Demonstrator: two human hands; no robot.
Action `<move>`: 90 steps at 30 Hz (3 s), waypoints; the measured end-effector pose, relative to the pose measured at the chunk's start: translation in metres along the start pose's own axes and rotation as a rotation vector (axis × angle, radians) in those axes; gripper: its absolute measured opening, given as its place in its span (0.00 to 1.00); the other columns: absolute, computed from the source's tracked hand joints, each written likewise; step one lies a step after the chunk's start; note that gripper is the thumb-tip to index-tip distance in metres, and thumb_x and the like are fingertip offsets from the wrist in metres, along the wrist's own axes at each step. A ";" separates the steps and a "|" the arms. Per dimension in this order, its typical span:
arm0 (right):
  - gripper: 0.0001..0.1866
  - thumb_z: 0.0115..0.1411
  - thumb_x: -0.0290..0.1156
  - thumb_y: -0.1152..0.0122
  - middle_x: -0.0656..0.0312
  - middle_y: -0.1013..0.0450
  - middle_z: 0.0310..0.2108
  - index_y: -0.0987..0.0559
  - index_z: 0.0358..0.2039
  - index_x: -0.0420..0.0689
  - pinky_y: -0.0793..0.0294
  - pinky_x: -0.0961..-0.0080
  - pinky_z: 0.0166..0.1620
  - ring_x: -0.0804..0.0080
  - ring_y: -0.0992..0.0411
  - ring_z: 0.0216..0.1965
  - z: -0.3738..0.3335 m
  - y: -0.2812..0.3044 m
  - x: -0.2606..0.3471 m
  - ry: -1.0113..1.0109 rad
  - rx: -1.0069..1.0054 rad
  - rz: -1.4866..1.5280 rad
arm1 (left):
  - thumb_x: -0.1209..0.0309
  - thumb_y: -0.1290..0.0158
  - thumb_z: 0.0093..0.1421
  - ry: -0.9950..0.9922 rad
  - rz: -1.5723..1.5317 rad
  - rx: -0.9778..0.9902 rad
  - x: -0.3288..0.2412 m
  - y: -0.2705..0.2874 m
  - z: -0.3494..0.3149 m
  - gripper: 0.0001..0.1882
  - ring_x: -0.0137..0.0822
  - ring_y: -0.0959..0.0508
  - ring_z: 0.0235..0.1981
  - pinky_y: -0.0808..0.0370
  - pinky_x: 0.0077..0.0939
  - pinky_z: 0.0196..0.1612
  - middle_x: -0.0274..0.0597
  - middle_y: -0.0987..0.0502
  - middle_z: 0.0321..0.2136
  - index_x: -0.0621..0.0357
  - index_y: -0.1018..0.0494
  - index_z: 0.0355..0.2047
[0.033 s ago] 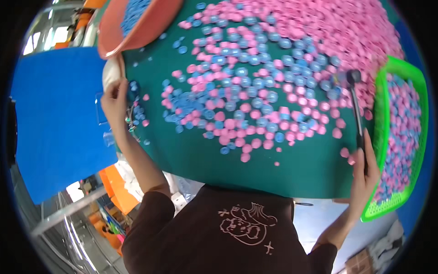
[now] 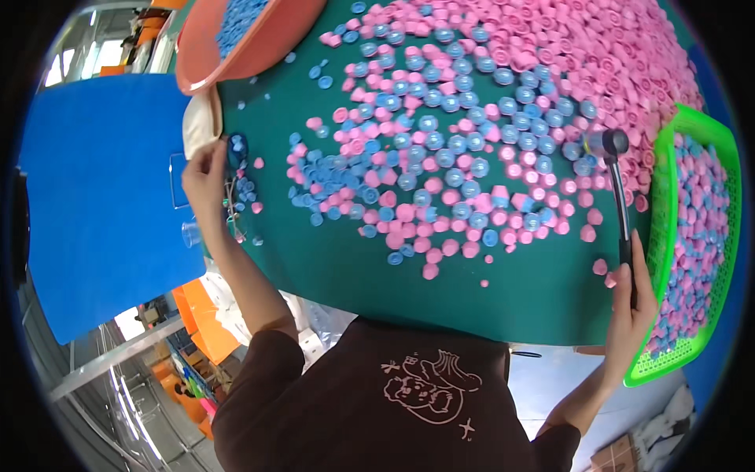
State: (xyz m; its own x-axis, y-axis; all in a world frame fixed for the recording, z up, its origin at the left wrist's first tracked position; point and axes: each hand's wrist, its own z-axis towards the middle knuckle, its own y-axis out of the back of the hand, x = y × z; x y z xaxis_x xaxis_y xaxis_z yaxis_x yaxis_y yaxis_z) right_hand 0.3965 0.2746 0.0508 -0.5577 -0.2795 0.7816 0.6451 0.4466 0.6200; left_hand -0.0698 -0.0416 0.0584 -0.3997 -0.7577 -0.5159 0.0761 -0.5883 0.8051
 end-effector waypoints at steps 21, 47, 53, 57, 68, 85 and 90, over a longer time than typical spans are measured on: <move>0.21 0.63 0.28 0.43 0.71 0.30 0.24 0.25 0.57 0.51 0.41 0.85 0.26 0.86 0.40 0.23 0.017 -0.021 0.027 -0.088 0.000 -0.005 | 0.61 0.43 0.59 0.087 0.320 0.043 0.113 -0.007 -0.058 0.16 0.33 0.25 0.27 0.27 0.29 0.34 0.40 0.21 0.35 0.60 0.22 0.41; 0.19 0.63 0.28 0.43 0.66 0.25 0.28 0.25 0.56 0.47 0.34 0.83 0.29 0.85 0.36 0.24 0.029 -0.026 0.014 0.056 0.008 -0.020 | 0.72 0.38 0.56 -0.047 0.077 0.170 0.059 -0.023 -0.074 0.13 0.22 0.36 0.21 0.35 0.18 0.27 0.34 0.25 0.28 0.63 0.22 0.41; 0.20 0.64 0.31 0.44 0.72 0.29 0.26 0.26 0.58 0.48 0.40 0.87 0.27 0.88 0.39 0.25 0.025 -0.023 0.007 -0.091 -0.007 0.169 | 0.75 0.37 0.53 -0.233 -0.332 0.316 -0.142 -0.064 -0.069 0.13 0.25 0.25 0.30 0.28 0.18 0.35 0.36 0.22 0.32 0.62 0.22 0.40; 0.20 0.65 0.31 0.44 0.73 0.31 0.25 0.27 0.58 0.47 0.42 0.89 0.27 0.89 0.40 0.25 0.026 -0.032 0.002 -0.044 -0.042 0.231 | 0.72 0.37 0.51 -0.701 -0.391 0.523 -0.252 -0.131 -0.091 0.12 0.37 0.24 0.31 0.27 0.28 0.34 0.45 0.20 0.32 0.62 0.22 0.35; 0.20 0.64 0.28 0.43 0.62 0.22 0.37 0.26 0.56 0.43 0.32 0.85 0.29 0.83 0.31 0.27 0.025 -0.028 -0.008 -0.004 -0.016 0.242 | 0.67 0.35 0.45 -0.947 -0.145 0.491 -0.282 -0.204 -0.090 0.12 0.43 0.27 0.32 0.30 0.38 0.36 0.42 0.25 0.26 0.59 0.20 0.29; 0.21 0.61 0.22 0.43 0.64 0.31 0.24 0.26 0.56 0.44 0.37 0.81 0.26 0.81 0.37 0.21 0.027 -0.032 0.003 0.197 -0.053 -0.053 | 0.66 0.35 0.49 -0.782 -0.294 0.342 -0.243 -0.139 -0.053 0.12 0.38 0.26 0.33 0.31 0.31 0.39 0.39 0.23 0.29 0.58 0.20 0.33; 0.21 0.62 0.22 0.46 0.64 0.25 0.35 0.27 0.57 0.43 0.31 0.84 0.33 0.83 0.31 0.31 0.033 -0.038 0.013 0.075 0.074 0.029 | 0.70 0.37 0.53 -0.331 -0.152 0.165 -0.144 -0.033 -0.029 0.09 0.22 0.31 0.30 0.37 0.17 0.33 0.30 0.25 0.27 0.57 0.20 0.34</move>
State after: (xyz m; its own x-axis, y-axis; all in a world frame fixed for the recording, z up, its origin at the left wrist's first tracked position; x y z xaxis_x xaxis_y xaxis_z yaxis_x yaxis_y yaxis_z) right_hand 0.3478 0.2820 0.0348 -0.4967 -0.3269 0.8040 0.6188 0.5161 0.5922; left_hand 0.0120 0.0791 0.0976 -0.6698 -0.5179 -0.5320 -0.1433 -0.6129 0.7771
